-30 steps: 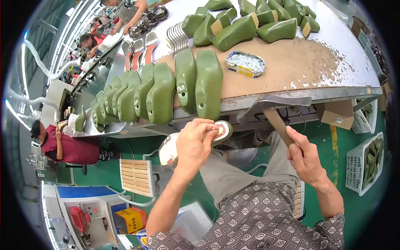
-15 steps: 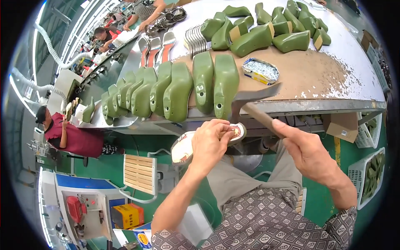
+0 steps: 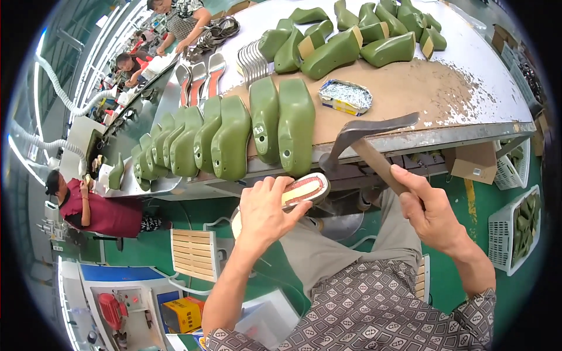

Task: Using a hammer to secure soles to green plastic shoe lasts in a factory environment.

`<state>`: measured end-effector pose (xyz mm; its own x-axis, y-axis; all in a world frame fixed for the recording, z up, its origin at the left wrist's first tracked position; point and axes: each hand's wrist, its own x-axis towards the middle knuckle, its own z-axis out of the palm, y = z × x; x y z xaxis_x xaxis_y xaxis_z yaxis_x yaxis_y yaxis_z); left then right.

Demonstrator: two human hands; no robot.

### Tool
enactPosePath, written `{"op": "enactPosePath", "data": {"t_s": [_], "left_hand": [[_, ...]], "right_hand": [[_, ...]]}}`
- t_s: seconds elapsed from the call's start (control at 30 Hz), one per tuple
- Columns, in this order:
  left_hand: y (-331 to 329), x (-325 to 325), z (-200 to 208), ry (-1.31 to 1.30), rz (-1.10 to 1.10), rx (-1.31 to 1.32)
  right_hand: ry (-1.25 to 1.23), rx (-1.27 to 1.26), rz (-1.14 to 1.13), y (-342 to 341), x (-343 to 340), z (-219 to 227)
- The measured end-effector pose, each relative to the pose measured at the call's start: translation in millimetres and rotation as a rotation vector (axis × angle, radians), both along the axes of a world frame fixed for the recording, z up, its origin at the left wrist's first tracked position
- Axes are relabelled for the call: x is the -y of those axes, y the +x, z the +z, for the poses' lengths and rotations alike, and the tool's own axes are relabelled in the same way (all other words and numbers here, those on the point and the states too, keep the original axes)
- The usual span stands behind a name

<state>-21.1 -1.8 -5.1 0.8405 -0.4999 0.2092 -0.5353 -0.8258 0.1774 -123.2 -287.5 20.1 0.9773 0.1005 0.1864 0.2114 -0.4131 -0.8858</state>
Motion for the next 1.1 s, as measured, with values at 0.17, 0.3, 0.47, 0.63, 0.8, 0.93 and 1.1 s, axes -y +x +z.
{"op": "enactPosePath", "data": {"t_s": [0.17, 0.3, 0.47, 0.63, 0.8, 0.93, 1.1], "left_hand": [[3.5, -0.4, -3.0, -0.027, -0.017, 0.014], [2.2, -9.7, -4.9, -0.044, -0.009, -0.025], [3.0, -1.5, -3.0, -0.05, -0.04, 0.023], [3.0, -4.7, -5.5, -0.034, -0.02, -0.047], [-1.3, -5.4, -4.6, -0.033, -0.001, -0.026], [1.7, 1.5, -0.6, -0.019, -0.036, -0.061], [-1.1, -5.5, -3.8, -0.016, 0.015, -0.074]], "right_hand": [[-0.085, 0.027, 0.08, 9.3, -3.3, 15.3], [0.035, 0.303, 0.022, 14.6, -9.7, 40.6], [-0.255, 0.393, 0.052, 14.4, -11.1, 20.3], [-0.279, 0.087, 0.116, 30.5, -21.2, 25.9], [0.246, 0.517, -0.101, 8.7, 0.2, 24.9], [-0.366, 0.169, 0.161, 10.9, -16.6, -17.8], [-0.148, 0.274, 0.04, 24.9, -24.6, 20.5]]}}
